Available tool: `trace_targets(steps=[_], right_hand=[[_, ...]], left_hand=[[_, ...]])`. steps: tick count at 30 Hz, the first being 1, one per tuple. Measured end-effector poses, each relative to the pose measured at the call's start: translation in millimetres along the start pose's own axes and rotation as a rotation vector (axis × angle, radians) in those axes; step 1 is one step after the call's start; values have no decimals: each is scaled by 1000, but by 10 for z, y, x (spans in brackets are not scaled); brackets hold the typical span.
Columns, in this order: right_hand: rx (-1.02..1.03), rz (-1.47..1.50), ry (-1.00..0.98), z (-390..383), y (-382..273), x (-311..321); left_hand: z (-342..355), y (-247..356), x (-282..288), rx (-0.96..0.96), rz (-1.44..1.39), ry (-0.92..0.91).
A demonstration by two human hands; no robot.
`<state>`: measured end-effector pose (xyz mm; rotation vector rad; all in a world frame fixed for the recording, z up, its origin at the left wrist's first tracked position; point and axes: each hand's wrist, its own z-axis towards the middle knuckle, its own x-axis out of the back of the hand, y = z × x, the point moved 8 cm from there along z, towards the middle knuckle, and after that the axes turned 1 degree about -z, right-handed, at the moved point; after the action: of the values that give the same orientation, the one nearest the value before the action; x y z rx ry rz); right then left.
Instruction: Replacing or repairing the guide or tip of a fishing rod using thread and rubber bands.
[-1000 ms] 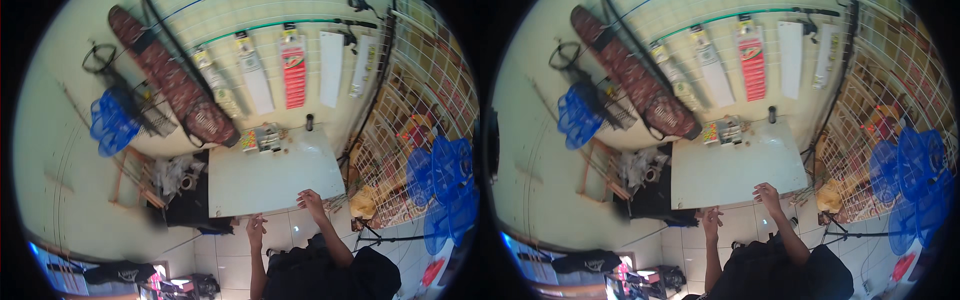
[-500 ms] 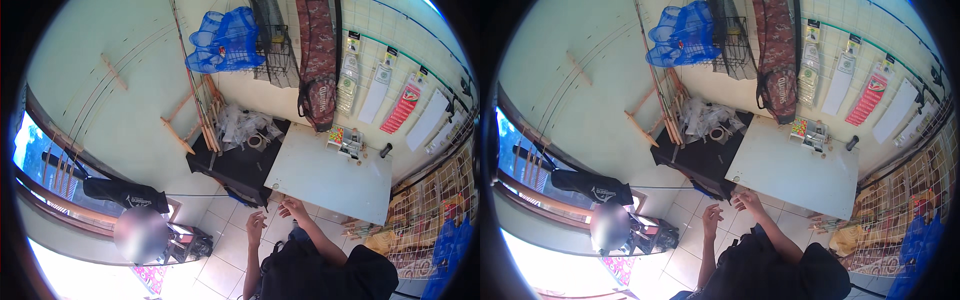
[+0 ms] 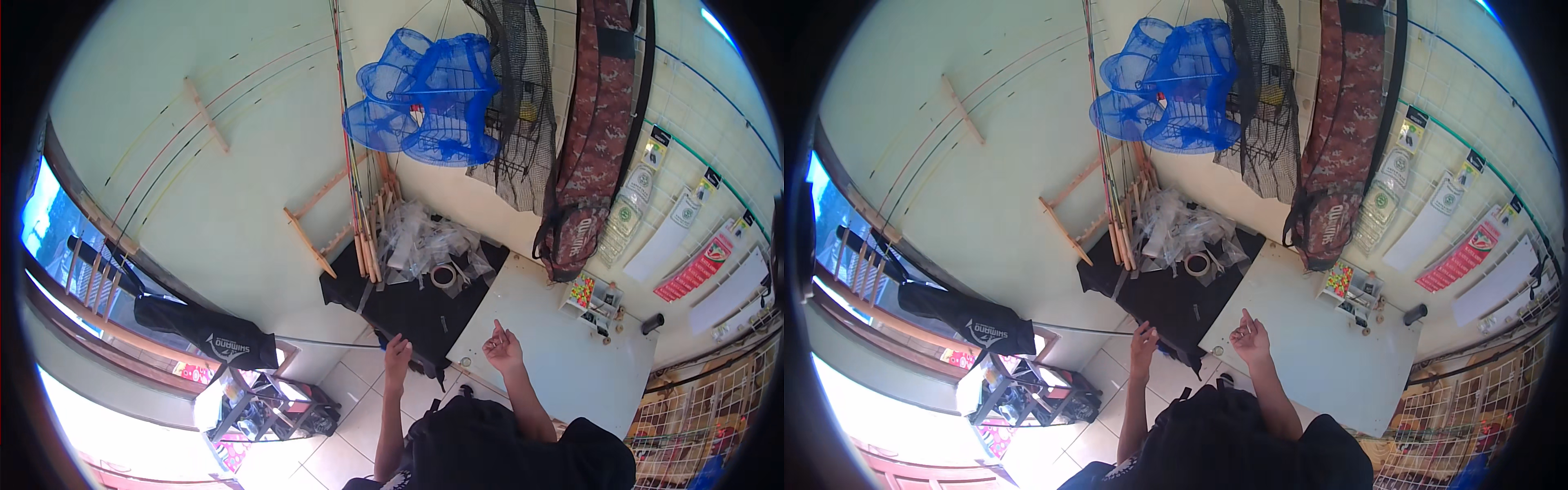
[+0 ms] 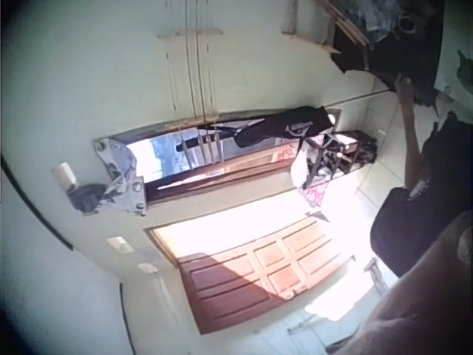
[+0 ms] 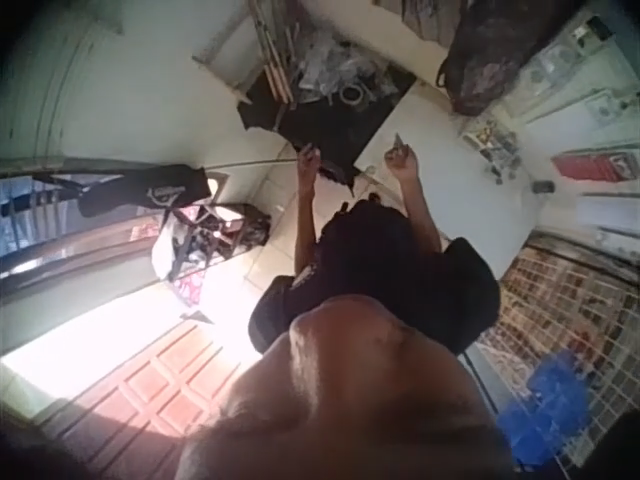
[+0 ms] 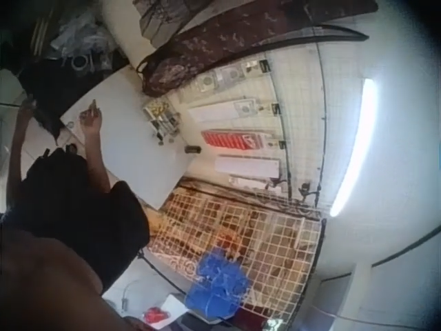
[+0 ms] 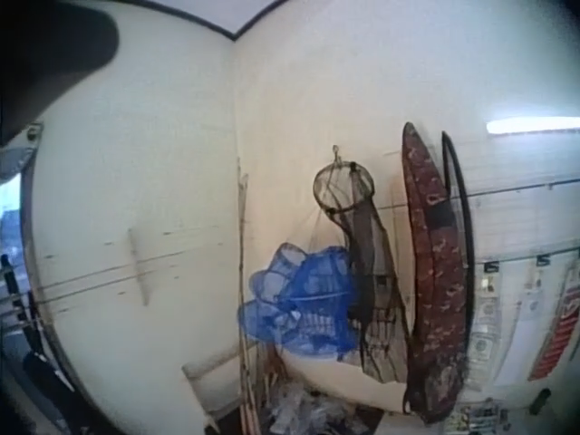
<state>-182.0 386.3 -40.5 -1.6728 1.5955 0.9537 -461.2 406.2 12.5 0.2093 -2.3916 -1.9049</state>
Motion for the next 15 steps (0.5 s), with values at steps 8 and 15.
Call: trace_targets(steps=[8, 15], right_hand=[[-5, -64, 33, 384, -169, -155], [56, -18, 197, 342, -208, 281]], left_hand=[[809, 345, -63, -103, 4, -56], [2076, 1234, 388, -371, 207, -22]])
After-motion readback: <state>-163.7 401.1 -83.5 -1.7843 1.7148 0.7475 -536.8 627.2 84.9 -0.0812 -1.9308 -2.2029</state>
